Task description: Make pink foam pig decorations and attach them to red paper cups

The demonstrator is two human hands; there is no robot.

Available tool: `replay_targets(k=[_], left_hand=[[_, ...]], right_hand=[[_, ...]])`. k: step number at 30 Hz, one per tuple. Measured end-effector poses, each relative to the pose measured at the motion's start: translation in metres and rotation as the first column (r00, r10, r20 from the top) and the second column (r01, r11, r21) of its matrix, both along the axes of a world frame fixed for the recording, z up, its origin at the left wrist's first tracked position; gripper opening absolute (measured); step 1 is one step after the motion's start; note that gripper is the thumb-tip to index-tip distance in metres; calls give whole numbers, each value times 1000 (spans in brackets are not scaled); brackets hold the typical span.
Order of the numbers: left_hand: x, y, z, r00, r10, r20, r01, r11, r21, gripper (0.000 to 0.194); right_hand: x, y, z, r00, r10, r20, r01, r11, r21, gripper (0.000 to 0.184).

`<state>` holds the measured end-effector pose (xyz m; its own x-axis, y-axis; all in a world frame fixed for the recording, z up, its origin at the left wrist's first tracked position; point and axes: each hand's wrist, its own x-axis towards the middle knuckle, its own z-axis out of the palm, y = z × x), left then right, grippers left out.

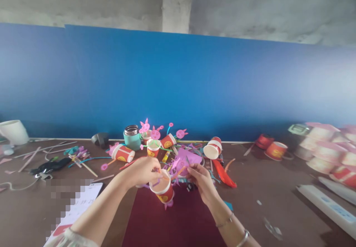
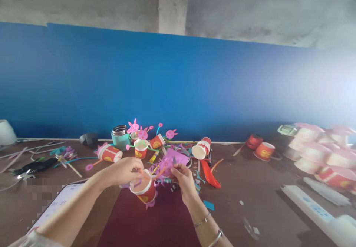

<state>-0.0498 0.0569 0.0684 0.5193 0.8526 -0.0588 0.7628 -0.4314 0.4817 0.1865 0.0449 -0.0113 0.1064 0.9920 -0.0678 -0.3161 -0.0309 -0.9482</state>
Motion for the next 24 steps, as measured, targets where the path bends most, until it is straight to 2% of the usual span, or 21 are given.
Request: replay_targets(k=[2, 5, 11, 13, 16, 17, 18, 19, 21, 22, 24], left_hand=[[0, 2, 8, 998, 18, -66, -17, 1000, 9, 17], [-2, 5, 18, 984, 127, -123, -117, 989, 85, 12], [-3, 12, 18, 974, 212, -85, -194, 964, 183, 20], [1, 7, 18, 978, 208, 25, -205, 923, 324, 26], [5, -15, 18, 954, 135, 266, -266, 791, 551, 23], [4, -25, 15, 941, 121, 315, -285, 785, 551, 20], [2, -35, 11, 931, 121, 344, -295, 804, 517, 18], [-1, -44, 5, 934, 136, 331, -281, 849, 446, 17], [-8, -58, -10, 966, 169, 196, -217, 942, 255, 19], [-11, -62, -19, 967, 202, 154, -230, 953, 198, 21], [-12, -65, -35, 946, 252, 205, -285, 947, 150, 23]], right_hand=[[1, 2, -1, 1000, -26, 4, 26, 999, 24, 34], [3, 5, -3, 996, -84, 37, 82, 995, 51, 36], [4, 7, -4, 968, -178, 179, 163, 982, 96, 33], [4, 6, -2, 957, -201, 211, 183, 978, 104, 30], [4, 4, 2, 949, -218, 228, 200, 975, 97, 27], [4, 4, 2, 948, -219, 229, 203, 975, 93, 26], [4, 3, 3, 949, -219, 228, 203, 975, 91, 25], [4, 3, 3, 950, -216, 224, 200, 975, 93, 24], [3, 2, 4, 955, -200, 221, 184, 979, 91, 23], [2, 2, 3, 958, -183, 223, 167, 982, 89, 23], [-1, 0, 3, 963, -130, 236, 114, 990, 81, 23]])
